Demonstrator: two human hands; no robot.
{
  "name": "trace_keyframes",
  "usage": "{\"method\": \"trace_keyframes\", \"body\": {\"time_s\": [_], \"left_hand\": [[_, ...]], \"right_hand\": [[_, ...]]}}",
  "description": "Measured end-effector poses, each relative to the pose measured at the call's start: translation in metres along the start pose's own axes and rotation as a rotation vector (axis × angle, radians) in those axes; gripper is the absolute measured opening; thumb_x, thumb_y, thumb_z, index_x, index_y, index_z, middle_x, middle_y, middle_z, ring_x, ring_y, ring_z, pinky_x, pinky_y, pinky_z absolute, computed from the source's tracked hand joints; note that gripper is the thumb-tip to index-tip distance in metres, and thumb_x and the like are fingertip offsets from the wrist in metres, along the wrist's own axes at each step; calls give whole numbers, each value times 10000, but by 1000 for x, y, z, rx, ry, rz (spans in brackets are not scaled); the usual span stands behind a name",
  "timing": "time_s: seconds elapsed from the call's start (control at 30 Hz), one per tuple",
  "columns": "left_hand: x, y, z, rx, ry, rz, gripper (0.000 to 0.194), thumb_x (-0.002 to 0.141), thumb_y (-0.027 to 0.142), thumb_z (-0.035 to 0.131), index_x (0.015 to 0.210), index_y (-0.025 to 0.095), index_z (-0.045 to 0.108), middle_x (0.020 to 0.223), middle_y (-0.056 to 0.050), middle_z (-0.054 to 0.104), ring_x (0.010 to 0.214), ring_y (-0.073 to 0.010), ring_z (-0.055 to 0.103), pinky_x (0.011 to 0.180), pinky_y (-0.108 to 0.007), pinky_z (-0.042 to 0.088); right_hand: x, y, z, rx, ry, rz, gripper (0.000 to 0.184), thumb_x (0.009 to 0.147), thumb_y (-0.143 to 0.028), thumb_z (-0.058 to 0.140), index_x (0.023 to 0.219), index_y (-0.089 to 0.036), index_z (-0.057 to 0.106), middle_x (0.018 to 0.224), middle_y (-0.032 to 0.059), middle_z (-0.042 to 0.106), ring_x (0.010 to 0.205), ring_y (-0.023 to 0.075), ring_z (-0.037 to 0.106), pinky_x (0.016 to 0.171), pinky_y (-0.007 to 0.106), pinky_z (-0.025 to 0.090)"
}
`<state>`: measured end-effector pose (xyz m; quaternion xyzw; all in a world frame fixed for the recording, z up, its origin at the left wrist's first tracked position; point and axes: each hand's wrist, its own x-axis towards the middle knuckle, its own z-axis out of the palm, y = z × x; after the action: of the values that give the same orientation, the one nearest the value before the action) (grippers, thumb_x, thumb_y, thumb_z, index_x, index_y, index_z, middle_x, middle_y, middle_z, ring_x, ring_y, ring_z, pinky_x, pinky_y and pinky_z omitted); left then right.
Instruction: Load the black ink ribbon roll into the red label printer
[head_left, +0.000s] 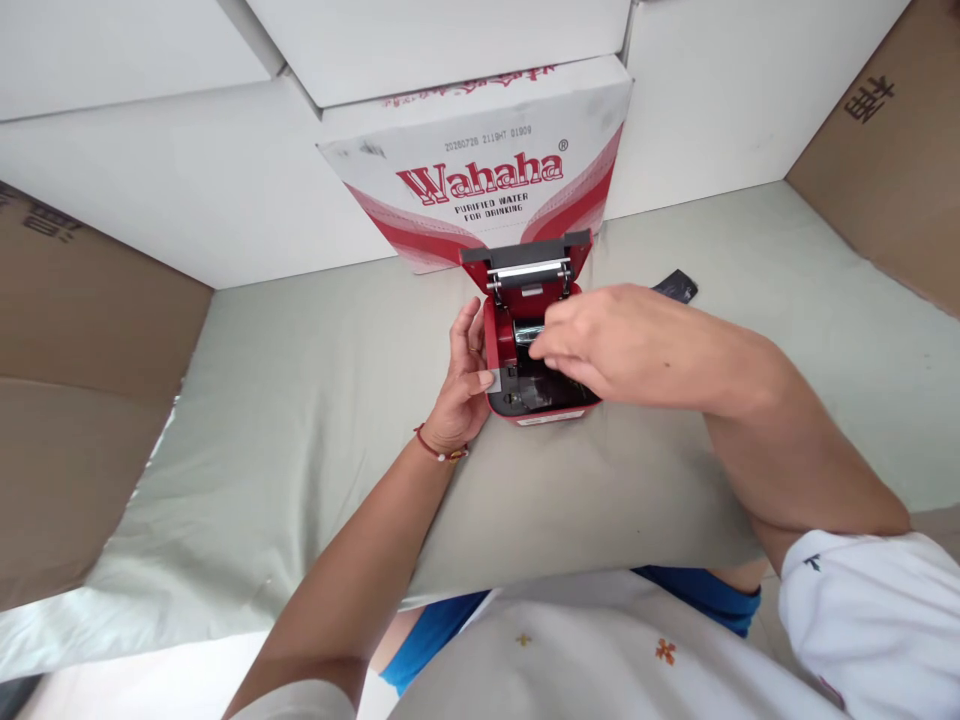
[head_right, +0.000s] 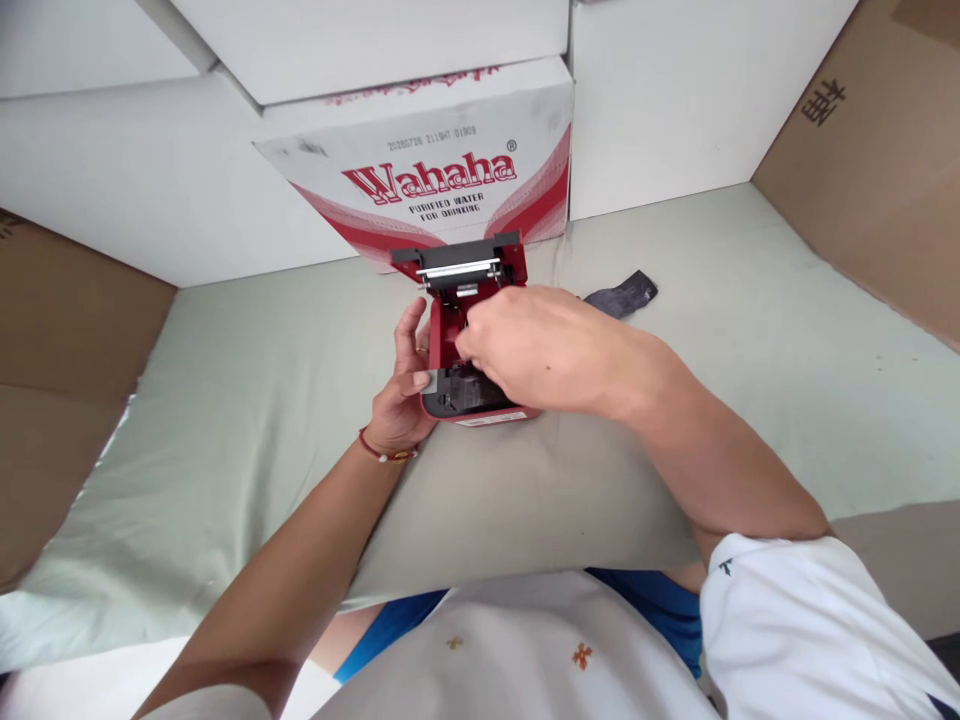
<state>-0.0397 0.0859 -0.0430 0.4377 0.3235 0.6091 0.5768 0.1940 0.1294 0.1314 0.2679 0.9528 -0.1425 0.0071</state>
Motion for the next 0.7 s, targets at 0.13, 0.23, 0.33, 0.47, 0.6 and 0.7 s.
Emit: {"method": "trace_keyframes", "body": {"time_s": [0.13,0.23,0.33,0.47,0.6,0.7], "left_hand": [[2,1,3,-50,103,-17,721,861,611,883,1520,420,663,1667,-39,661,1614,-353,585,1345,-552,503],[3,2,3,-39,117,-30,613,904,623,849,1445,366,718,1622,-57,691,1563,-344,621,1315,-538,522],[5,1,2,-28,112,-25,554,893,586,882,1369,332,760,1616,-59,685,1549,-340,621,1309,-517,519],[5,0,3,-46,109,-37,505,876,547,906,1315,330,783,1545,-50,721,1521,-329,631,1286,-493,538],[6,1,3,-55,115,-45,490,870,529,911,1301,329,789,1521,-49,735,1515,-323,633,1273,-484,546],[6,1,3,-54,118,-49,487,869,521,912,1298,323,791,1513,-49,736,1519,-319,628,1282,-486,537]], "right_hand": [[28,6,11,-111,7,301,323,1082,-131,515,1111,-192,830,1140,118,836,905,251,693,657,364,284],[42,14,20,-159,-45,375,313,1060,-131,543,1121,-199,843,1172,131,855,981,283,738,656,368,283],[46,17,25,-172,-79,369,275,1058,-186,615,1205,-207,845,1239,135,860,1054,315,761,672,367,316],[47,14,25,-193,-141,383,267,1007,-172,681,1222,-181,839,1231,159,861,1060,323,772,676,365,363],[49,13,26,-175,-131,418,247,976,-137,669,1152,-180,836,1203,152,855,1027,299,769,670,358,357],[48,15,25,-146,-112,408,259,992,-155,670,1205,-170,816,1296,168,829,1038,295,750,679,363,360]]}}
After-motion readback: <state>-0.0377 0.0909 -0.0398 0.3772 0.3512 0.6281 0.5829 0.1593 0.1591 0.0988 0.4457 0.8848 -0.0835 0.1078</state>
